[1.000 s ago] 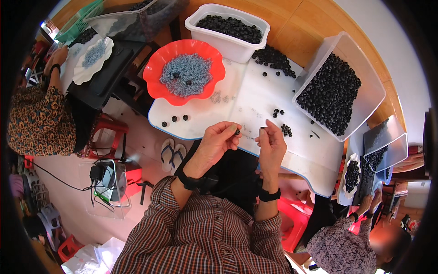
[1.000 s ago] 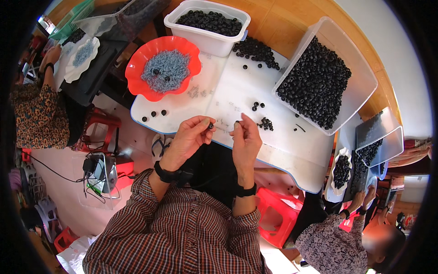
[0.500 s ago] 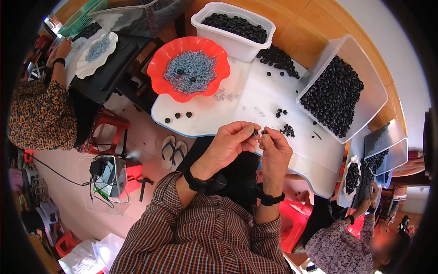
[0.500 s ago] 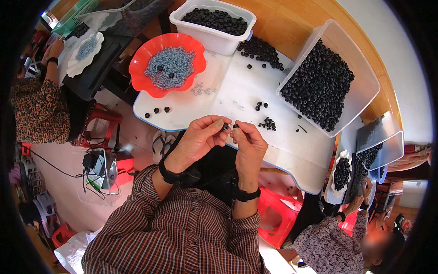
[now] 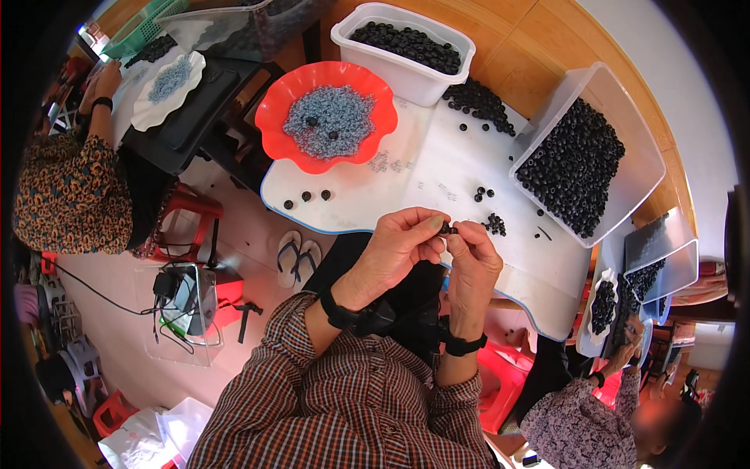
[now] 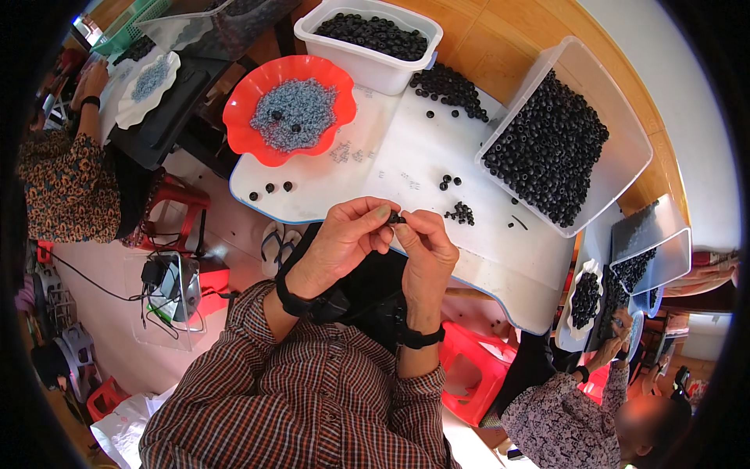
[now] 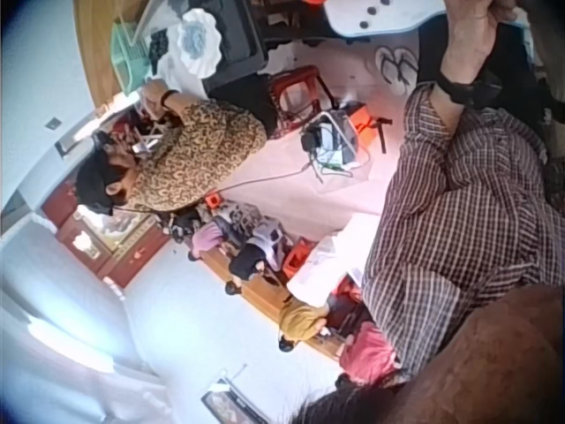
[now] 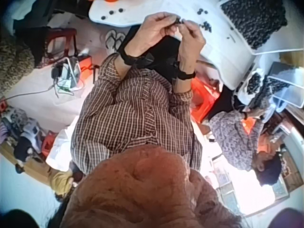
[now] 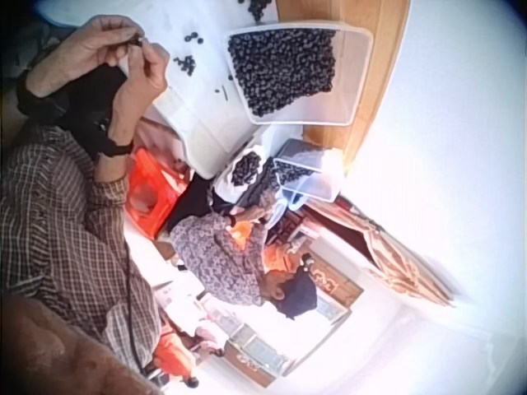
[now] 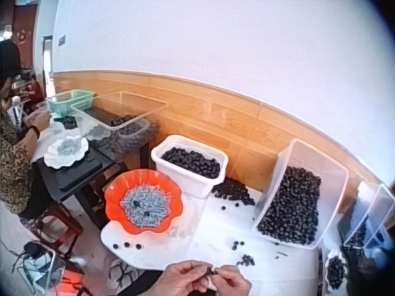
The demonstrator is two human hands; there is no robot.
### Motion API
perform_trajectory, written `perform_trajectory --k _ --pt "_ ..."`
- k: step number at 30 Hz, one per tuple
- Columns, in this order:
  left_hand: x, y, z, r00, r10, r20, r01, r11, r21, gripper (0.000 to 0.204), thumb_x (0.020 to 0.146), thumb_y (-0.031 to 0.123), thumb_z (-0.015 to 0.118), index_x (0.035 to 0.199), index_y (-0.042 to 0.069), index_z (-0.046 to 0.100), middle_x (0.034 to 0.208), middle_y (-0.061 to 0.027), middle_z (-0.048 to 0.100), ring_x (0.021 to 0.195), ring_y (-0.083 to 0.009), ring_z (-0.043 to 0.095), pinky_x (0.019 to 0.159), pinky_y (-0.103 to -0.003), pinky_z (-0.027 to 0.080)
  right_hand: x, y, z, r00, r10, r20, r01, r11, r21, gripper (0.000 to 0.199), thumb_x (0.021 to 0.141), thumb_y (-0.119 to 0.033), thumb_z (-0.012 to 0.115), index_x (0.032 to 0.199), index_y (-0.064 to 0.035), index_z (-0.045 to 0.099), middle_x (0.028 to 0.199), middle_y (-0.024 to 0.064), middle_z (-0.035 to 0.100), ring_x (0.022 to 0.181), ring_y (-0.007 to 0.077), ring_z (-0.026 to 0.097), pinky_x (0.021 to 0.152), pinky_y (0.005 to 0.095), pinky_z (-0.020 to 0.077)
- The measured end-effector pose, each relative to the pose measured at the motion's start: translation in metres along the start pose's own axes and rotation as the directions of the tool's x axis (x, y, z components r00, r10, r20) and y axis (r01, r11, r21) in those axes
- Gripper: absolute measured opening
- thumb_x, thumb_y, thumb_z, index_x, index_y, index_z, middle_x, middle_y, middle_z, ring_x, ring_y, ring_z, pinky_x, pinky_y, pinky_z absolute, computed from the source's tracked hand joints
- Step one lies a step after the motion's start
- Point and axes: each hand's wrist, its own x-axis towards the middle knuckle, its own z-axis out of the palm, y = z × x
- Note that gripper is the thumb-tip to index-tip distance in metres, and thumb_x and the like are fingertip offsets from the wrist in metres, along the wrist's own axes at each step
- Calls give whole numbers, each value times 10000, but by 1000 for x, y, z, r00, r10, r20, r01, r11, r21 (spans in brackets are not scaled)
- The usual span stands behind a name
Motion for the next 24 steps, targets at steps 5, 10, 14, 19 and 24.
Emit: perform_trajectory --k 5,10,14,19,24 --pt "0 -2 -2 1000 10 -9 -10 1000 0 205 968 149 589 1079 -13 650 786 -40 654 634 -102 621 582 -228 525 0 2 2 1000 -15 0 15 1000 0 190 796 100 697 961 7 698 973 56 610 908 141 576 820 265 467" --pt "-1 -2 0 999 34 -21 -34 999 25 210 964 155 597 1072 -16 651 792 -42 653 642 -97 620 581 -220 531 -1 3 2 1000 -2 -6 2 1000 3 192 797 96 699 964 2 702 970 54 612 904 140 577 819 264 466" --pt "-2 -1 0 999 48 -23 -47 998 40 221 965 159 596 1078 -23 652 793 -43 651 645 -95 620 581 -217 539 -1 3 2 1000 18 -18 -18 1000 11 192 797 95 699 966 2 703 973 54 612 908 140 575 824 265 464" --pt "-3 1 1 999 47 -18 -46 998 47 229 966 155 593 1090 -27 655 788 -46 649 638 -96 618 578 -223 544 -1 5 -1 1000 17 -20 -17 1000 1 190 799 95 697 967 5 703 977 59 611 918 143 572 834 271 461" --pt "-4 2 3 997 76 -19 -73 990 123 211 966 127 586 1096 -24 655 797 -51 650 642 -97 618 579 -225 548 -1 3 1 1000 12 -8 -12 1000 14 184 804 93 694 966 6 702 975 60 610 909 143 573 827 269 462"
